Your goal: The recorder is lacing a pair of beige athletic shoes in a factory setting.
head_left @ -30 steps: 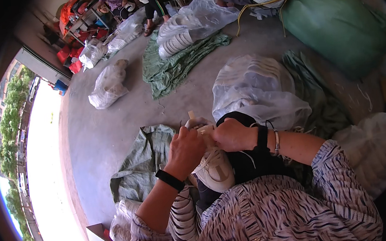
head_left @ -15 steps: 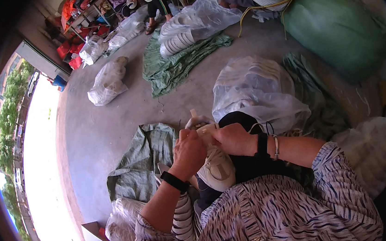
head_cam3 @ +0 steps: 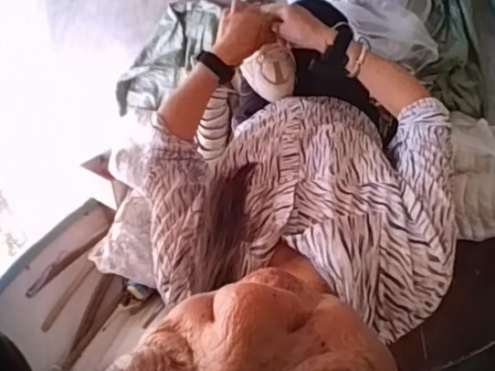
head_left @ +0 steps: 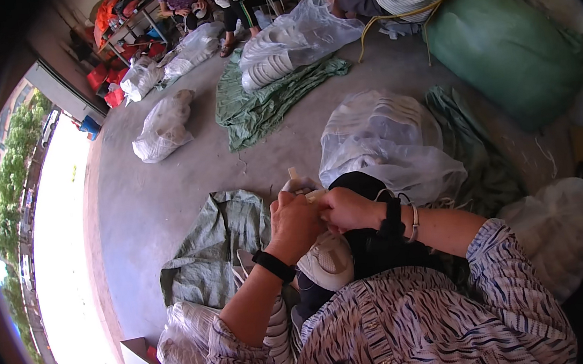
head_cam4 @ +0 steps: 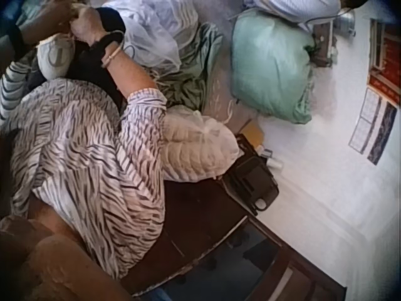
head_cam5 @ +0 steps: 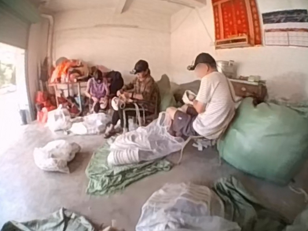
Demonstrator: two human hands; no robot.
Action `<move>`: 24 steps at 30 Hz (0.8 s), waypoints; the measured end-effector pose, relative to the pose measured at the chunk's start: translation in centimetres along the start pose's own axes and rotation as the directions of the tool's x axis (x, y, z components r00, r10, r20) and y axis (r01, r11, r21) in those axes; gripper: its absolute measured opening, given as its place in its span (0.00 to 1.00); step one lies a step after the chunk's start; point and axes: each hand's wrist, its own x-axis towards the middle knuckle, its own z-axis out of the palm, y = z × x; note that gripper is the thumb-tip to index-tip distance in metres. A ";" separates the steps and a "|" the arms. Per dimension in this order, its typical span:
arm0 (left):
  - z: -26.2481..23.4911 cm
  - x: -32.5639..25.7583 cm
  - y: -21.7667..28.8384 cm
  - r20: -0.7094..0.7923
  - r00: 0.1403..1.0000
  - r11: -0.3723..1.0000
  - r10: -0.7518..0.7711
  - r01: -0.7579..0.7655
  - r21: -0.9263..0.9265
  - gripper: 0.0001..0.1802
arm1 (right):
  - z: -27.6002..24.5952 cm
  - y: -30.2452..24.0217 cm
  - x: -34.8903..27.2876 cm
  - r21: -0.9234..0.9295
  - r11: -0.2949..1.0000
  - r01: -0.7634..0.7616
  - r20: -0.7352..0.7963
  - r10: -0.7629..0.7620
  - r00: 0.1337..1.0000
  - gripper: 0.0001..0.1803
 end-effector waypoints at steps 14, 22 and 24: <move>0.0 -5.6 0.3 0.425 0.904 0.208 -0.043 0.424 -0.881 0.16 | 0.2 2.0 -2.0 -0.700 0.662 0.268 -0.074 -0.440 0.895 0.09; -1.8 -6.6 -4.8 -0.060 0.950 -0.364 -0.305 -0.175 -0.915 0.14 | -0.8 1.5 -2.0 -0.112 0.975 0.194 -0.098 -0.205 0.974 0.06; -2.7 -7.7 -7.7 -0.137 0.886 -0.384 -0.442 -0.326 -0.864 0.13 | -1.8 1.7 -2.2 0.103 0.995 -0.004 0.120 -0.008 0.993 0.06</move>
